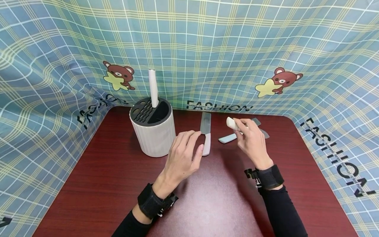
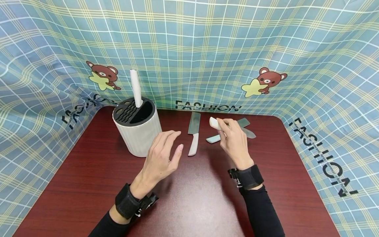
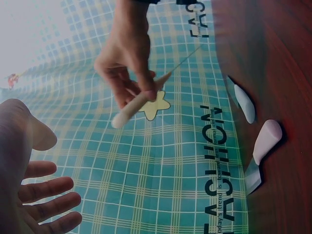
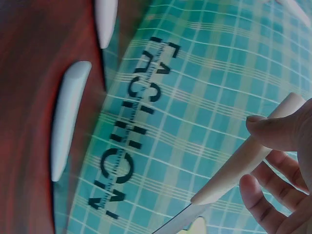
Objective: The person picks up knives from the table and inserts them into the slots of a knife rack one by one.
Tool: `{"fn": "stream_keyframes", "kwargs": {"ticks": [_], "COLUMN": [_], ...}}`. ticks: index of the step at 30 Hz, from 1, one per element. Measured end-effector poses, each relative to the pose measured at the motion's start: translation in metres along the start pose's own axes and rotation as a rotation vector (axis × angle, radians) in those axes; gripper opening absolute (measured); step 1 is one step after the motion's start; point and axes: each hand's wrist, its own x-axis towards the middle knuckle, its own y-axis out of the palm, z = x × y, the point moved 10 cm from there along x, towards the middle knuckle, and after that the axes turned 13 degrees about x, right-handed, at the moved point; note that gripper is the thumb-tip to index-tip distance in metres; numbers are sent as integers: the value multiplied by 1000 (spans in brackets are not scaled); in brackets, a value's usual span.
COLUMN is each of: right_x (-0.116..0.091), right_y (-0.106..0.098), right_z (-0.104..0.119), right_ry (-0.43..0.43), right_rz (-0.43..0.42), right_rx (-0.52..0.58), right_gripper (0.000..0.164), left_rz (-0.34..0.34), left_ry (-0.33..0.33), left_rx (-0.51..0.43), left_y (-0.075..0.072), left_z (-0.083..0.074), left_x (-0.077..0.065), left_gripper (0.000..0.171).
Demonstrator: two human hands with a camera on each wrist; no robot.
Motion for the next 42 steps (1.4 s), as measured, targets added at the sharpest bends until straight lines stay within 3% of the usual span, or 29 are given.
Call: {"fn": "stream_keyframes", "kwargs": {"ticks": [16, 27, 42], "right_x": [17, 27, 35], "right_y": [-29, -44, -60], "right_z": [33, 58, 104], "right_ry": [-81, -91, -199], "right_rz": [-120, -165, -221], "right_rx": [35, 164, 318], "right_gripper": [46, 50, 45], "left_rz": [4, 8, 8], "left_ry": [1, 0, -2], "left_rx": [4, 1, -6], "left_y": [0, 0, -3], "left_z": [0, -1, -2], "left_x": [0, 0, 1], "left_gripper": [36, 37, 37]}}
